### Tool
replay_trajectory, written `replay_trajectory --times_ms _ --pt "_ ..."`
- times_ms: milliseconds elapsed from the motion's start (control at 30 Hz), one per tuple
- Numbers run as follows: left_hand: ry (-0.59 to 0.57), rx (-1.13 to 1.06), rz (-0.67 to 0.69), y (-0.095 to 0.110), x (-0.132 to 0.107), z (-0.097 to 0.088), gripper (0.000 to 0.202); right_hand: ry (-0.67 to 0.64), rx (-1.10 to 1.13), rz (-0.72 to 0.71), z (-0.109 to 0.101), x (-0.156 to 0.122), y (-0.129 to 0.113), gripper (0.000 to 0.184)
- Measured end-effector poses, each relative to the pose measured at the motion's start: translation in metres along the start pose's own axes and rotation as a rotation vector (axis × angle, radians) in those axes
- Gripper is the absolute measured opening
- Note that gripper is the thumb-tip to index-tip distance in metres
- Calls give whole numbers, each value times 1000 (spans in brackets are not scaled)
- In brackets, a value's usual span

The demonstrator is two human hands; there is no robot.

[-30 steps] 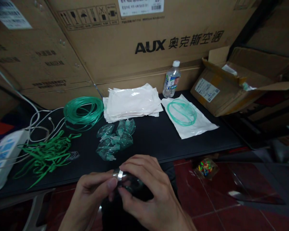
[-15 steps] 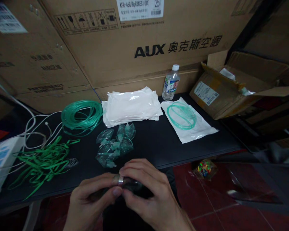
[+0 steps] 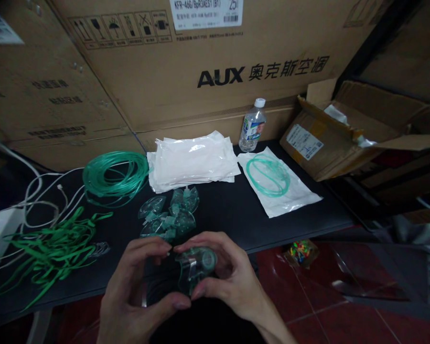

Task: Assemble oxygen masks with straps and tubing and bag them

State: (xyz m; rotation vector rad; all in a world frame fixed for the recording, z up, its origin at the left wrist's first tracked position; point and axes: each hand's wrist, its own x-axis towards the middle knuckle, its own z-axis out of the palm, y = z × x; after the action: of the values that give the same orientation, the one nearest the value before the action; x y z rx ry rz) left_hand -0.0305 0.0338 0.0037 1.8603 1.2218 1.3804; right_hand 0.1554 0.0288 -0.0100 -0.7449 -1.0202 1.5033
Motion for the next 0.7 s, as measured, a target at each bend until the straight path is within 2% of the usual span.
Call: replay_trajectory --times_ms 67,133,200,300,400,533,633,700 --pt "-90 80 81 4 4 -1 51 14 81 39 -1 2 3 52" --pt "-142 91 133 8 10 -1 37 27 97 60 -2 3 6 53" --pt "-149 64 148 10 14 0 25 19 91 63 -3 3 8 57" --pt "-115 -6 124 6 13 0 22 -22 82 36 -5 2 10 65" --pt "-75 -118 29 -4 5 -1 23 -35 32 3 -7 2 9 63" --pt "-62 -235 -165 -15 -6 -2 22 28 -38 -34 -7 9 7 58" --pt "39 -297 -248 -19 -11 0 22 131 -15 -17 -4 13 8 64" --pt "130 -325 -289 -20 -14 3 22 188 4 48 -2 10 10 53"
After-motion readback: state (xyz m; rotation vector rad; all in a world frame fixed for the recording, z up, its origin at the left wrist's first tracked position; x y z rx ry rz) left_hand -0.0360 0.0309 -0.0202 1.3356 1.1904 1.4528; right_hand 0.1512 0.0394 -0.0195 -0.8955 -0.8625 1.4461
